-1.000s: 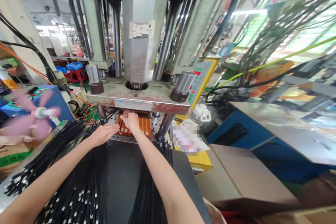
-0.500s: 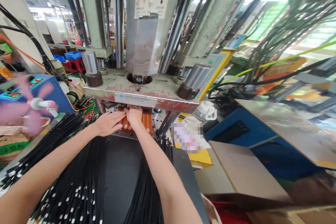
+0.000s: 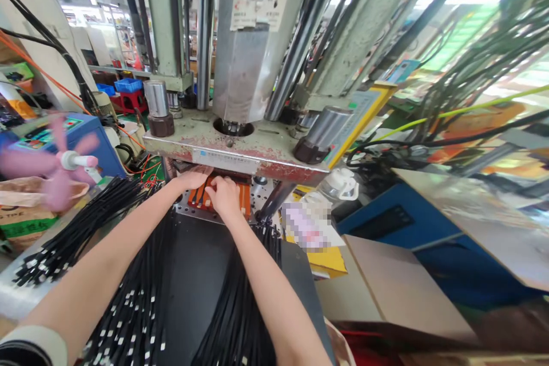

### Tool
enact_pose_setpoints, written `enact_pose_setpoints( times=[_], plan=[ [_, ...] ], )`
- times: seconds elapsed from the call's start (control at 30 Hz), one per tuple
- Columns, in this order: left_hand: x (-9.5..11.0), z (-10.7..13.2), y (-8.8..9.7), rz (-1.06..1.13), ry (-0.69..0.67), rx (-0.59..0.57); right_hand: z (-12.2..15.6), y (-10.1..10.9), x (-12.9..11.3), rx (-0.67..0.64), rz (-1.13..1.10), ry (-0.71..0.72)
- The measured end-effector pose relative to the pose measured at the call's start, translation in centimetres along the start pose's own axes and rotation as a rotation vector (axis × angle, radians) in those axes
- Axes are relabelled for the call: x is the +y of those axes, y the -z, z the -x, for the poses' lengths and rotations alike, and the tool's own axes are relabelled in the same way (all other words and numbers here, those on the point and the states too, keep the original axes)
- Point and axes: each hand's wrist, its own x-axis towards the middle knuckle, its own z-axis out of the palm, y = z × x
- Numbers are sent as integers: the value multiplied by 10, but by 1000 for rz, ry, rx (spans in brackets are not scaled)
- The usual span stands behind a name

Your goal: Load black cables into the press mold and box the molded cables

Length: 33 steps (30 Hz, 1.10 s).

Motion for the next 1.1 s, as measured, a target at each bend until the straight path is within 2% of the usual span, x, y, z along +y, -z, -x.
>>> enact_pose_setpoints(
  times=[0.07, 0.13, 0.17, 0.2, 0.3, 0.37, 0.43, 0.5, 0.6, 0.7, 0.8, 0.9, 1.0, 1.1],
  plan=[
    [-2, 35, -4, 20, 40, 75, 24, 15, 21, 59, 1, 15],
    [-4, 77, -10, 29, 76, 169, 58, 30, 47, 66, 132, -78],
    [-4, 97, -14, 6, 94, 194, 75, 36, 59, 13, 245, -170],
    [-3, 116, -17, -40, 111, 195, 91, 40, 69, -94, 346, -254],
    [2, 152, -24, -223, 153, 31, 124, 43, 86, -384, 433, -342],
    [6, 159, -27, -257, 176, -77, 131, 39, 87, -427, 321, -321],
    [9, 159, -28, -237, 196, -121, 132, 38, 84, -355, 204, -343],
    [9, 157, -28, -228, 205, -111, 130, 40, 80, -236, 95, -357],
    [7, 159, -31, -177, 225, -83, 129, 46, 69, -118, -130, -280],
    [4, 162, -36, -40, 232, -62, 129, 48, 50, -183, -324, -179],
    [4, 164, -32, 45, 189, -46, 131, 47, 25, -293, -393, -79],
    [15, 165, -8, 312, 95, 40, 132, 50, 2, -300, -445, 4],
    [38, 165, 30, 682, 10, 149, 131, 56, -15, -203, -552, 44],
    [68, 162, 65, 952, -41, 93, 125, 61, -28, -88, -679, 49]
  ],
)
